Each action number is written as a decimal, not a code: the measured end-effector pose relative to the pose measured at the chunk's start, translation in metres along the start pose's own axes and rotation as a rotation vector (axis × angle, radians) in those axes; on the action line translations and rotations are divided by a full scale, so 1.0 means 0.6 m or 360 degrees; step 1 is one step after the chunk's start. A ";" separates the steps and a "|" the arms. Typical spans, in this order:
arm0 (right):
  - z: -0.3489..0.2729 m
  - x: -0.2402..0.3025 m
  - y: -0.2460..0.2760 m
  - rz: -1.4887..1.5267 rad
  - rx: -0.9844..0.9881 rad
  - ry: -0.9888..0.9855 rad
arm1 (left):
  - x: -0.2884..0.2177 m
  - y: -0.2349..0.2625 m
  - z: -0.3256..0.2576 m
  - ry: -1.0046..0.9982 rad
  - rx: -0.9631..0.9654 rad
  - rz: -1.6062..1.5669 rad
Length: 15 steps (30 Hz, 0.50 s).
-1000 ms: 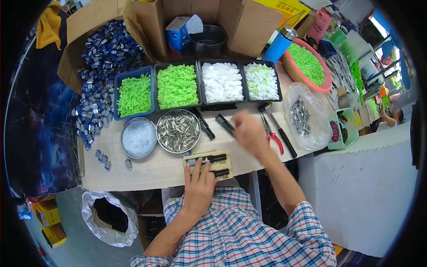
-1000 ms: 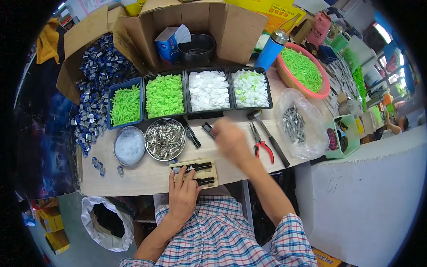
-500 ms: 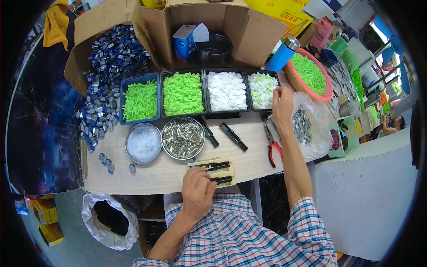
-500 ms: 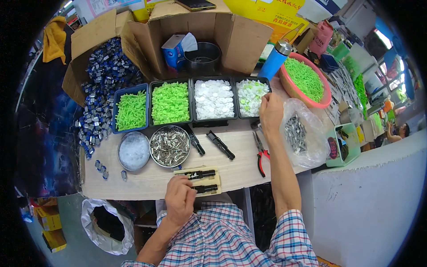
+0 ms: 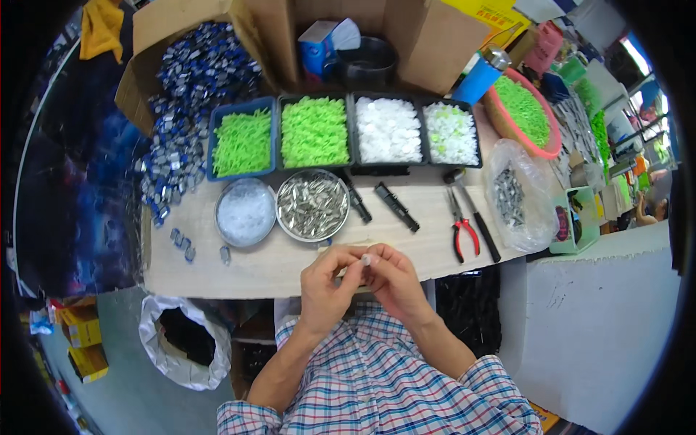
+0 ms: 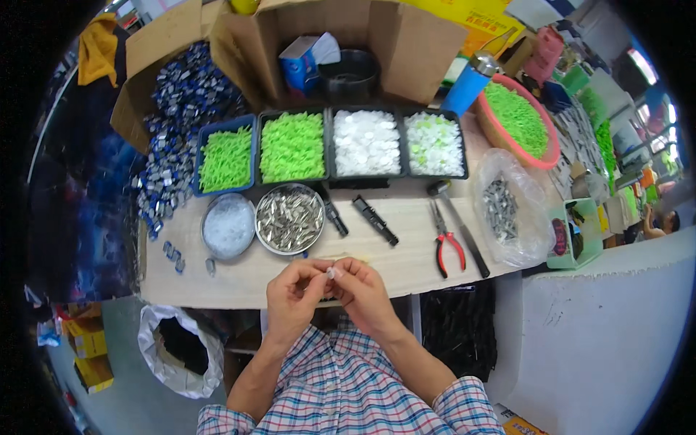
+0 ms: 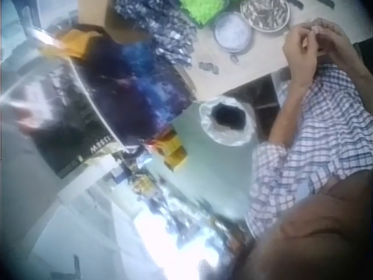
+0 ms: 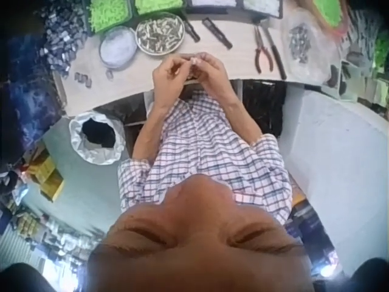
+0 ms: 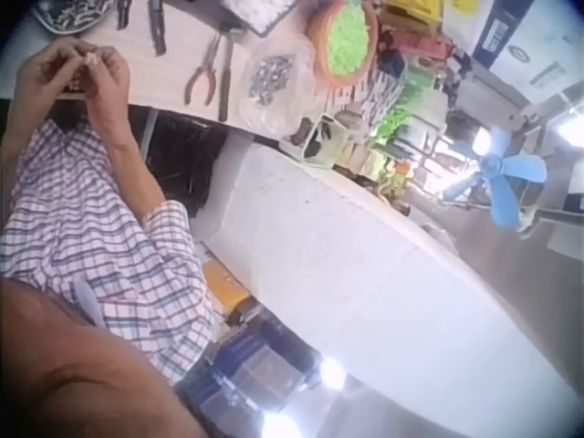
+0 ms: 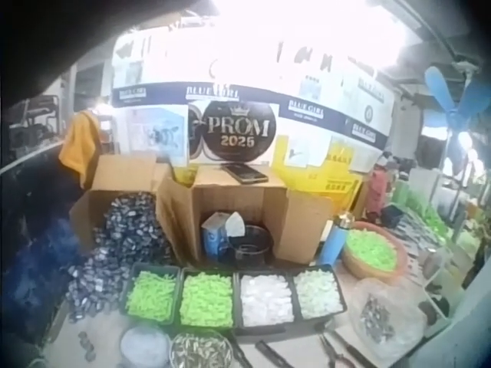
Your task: Assembling small plastic components into a fixture and using cutters to trim or secure them.
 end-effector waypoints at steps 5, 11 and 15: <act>-0.002 -0.002 -0.002 0.0011 0.0028 -0.0092 | 0.003 0.004 -0.004 0.0052 0.0014 0.0004; -0.002 -0.014 0.006 0.0083 0.0016 -0.0182 | 0.008 0.004 -0.010 0.0079 0.0117 -0.0003; -0.002 -0.008 0.010 -0.0040 0.0005 -0.0182 | -0.003 0.006 -0.009 0.0043 0.0121 0.0176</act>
Point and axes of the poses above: each hand's wrist, its own z-axis towards the middle knuckle, its own y-axis out of the back of the hand, x = y × z, the point moved 9 cm from there along z, towards the middle knuckle, and after that the axes turned 11 degrees about x, right-handed, at the moved point
